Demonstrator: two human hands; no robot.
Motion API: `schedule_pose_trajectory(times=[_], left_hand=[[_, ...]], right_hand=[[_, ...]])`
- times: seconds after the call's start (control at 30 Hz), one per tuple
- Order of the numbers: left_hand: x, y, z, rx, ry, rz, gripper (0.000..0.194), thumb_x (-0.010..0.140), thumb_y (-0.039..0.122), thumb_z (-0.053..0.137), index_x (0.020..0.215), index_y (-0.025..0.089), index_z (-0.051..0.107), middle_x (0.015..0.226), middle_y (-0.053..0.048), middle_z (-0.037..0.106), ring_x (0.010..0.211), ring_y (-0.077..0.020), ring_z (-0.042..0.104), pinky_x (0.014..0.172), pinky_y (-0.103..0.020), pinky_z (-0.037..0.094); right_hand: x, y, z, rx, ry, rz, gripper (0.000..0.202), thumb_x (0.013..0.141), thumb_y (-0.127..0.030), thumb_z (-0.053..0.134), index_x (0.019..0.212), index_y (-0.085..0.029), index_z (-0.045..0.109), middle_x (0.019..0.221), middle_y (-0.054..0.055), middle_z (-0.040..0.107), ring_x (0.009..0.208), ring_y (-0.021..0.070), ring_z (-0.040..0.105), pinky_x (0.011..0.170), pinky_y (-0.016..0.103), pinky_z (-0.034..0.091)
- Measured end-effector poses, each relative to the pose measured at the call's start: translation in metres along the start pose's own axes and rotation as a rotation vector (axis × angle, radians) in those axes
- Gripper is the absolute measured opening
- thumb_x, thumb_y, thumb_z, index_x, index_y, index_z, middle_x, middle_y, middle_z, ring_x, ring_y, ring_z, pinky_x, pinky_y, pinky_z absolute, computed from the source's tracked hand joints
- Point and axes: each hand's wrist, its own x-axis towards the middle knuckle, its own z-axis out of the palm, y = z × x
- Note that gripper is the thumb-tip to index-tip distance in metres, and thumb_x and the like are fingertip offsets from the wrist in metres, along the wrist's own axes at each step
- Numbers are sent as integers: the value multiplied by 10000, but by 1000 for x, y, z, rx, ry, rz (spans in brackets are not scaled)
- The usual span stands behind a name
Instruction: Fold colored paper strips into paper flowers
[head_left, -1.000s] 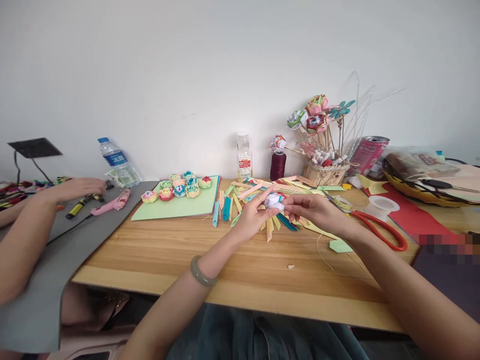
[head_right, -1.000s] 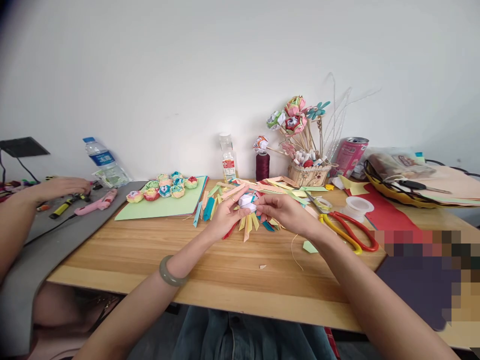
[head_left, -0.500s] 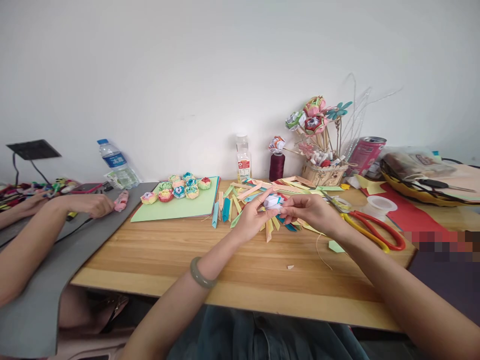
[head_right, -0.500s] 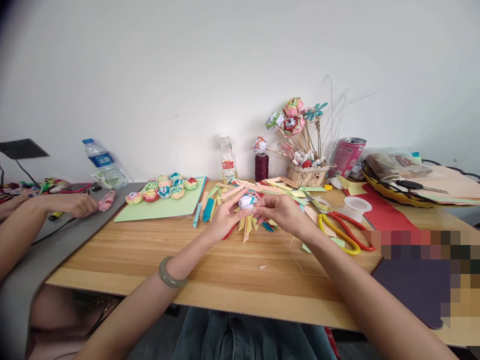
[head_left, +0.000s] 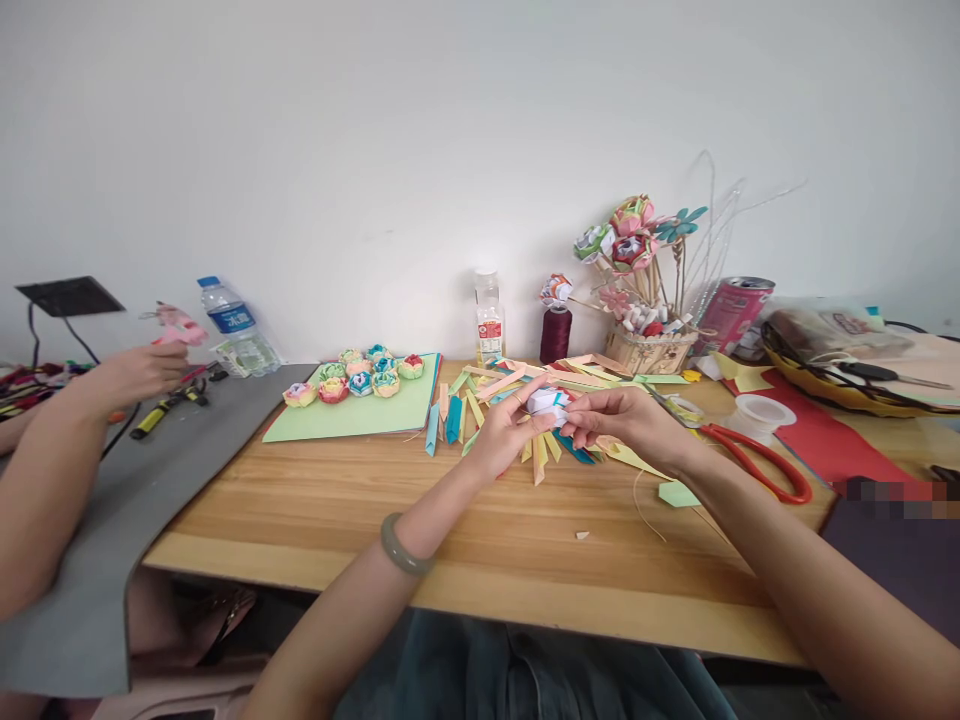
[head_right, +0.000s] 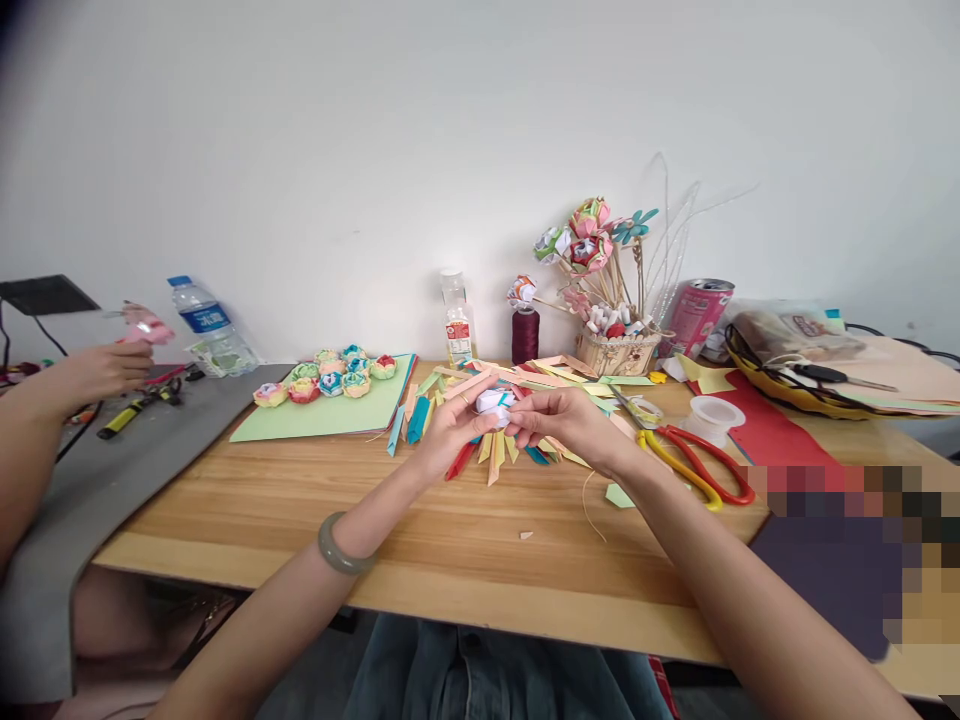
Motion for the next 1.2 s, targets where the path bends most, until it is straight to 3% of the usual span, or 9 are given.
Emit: schedule_pose_trajectory(times=[0.3, 0.47, 0.6, 0.73, 0.97, 1.2], left_hand=[[-2, -1, 0, 194, 17, 101, 532, 745, 272, 591, 1252, 177, 459, 1218, -95, 550, 1079, -192, 532, 891, -290, 446], [-4, -1, 3, 313, 101, 184, 437, 757, 260, 562, 1183, 180, 511, 1265, -108, 497, 1071, -204, 525, 801, -275, 500], [-4, 0, 5, 362, 181, 217, 412, 757, 248, 553, 1162, 178, 525, 1252, -106, 500, 1080, -209, 512, 799, -280, 507], [-4, 0, 5, 366, 167, 235, 418, 757, 243, 553, 1171, 189, 524, 1254, -99, 496, 1108, -213, 495, 817, -283, 501], [-7, 2, 5, 351, 134, 218, 460, 772, 246, 541, 1227, 205, 487, 1324, -97, 436, 1159, -226, 461, 801, -271, 508], [-7, 6, 5, 322, 91, 211, 467, 819, 288, 504, 1279, 253, 433, 1318, -68, 443, 1220, -210, 408, 916, -288, 439]], right_hand=[[-1, 2, 3, -27, 22, 11, 269, 619, -398, 728, 706, -144, 713, 563, 16, 660, 518, 98, 579, 533, 228, 461], [1, 7, 6, -56, 73, -23, 284, 640, -415, 708, 708, -139, 699, 611, 23, 666, 537, 107, 586, 542, 234, 463], [2, 11, 5, -26, 30, -62, 287, 703, -418, 658, 784, -145, 699, 742, 51, 692, 646, 121, 615, 646, 250, 485], [4, 15, 3, 20, 0, -44, 276, 689, -400, 677, 792, -144, 699, 728, 46, 688, 638, 115, 612, 669, 259, 489], [3, 12, 10, -36, 83, -79, 261, 651, -404, 703, 714, -152, 673, 617, 4, 635, 553, 100, 564, 554, 228, 453], [1, 10, 10, -115, 112, -123, 278, 688, -443, 659, 714, -166, 650, 587, -1, 609, 551, 113, 548, 533, 232, 420]])
